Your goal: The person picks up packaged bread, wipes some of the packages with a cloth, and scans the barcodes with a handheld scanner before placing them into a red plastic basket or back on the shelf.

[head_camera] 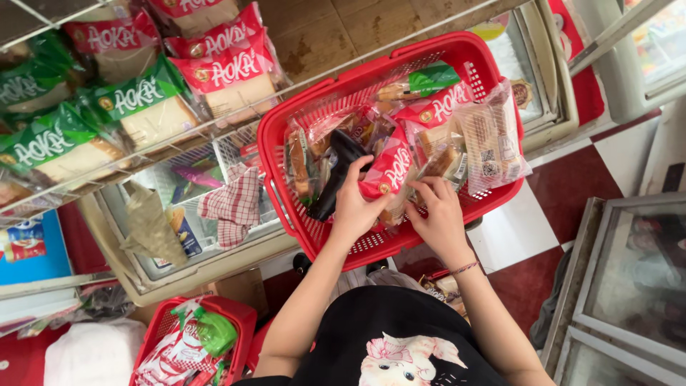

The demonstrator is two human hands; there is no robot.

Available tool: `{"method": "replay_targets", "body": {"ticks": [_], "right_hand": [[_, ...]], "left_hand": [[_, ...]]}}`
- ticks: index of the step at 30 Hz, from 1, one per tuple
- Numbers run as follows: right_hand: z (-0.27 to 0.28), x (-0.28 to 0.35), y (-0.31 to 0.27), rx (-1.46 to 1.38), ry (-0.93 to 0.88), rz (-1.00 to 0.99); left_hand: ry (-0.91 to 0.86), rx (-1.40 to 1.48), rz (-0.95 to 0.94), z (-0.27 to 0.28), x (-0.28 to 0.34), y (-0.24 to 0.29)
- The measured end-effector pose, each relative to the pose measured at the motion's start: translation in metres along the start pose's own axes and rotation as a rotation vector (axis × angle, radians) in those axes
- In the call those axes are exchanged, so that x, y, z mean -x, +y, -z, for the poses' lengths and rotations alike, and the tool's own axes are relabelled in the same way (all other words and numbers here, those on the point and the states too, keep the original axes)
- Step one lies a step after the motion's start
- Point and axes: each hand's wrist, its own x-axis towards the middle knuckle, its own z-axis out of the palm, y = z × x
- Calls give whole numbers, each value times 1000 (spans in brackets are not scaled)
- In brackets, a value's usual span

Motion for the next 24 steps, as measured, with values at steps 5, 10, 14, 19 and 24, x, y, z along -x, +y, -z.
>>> {"method": "replay_targets", "body": {"ticks": [5,10,14,19,24], "right_hand": [[6,-5,1,-176,-13,-88],[14,-17,12,-580,32,-96],[4,-21,28,-1039,-137,-274],[-24,-13,26,-1083,23,-238],[-30,-9,15,-985,69,-263]], "left_hand": [[170,344,-37,1,10,8],[76,521,-85,34,30,26],[56,536,-129,44,43,33],[66,691,-36,48,50,26],[326,490,-15,57,51,17]]}}
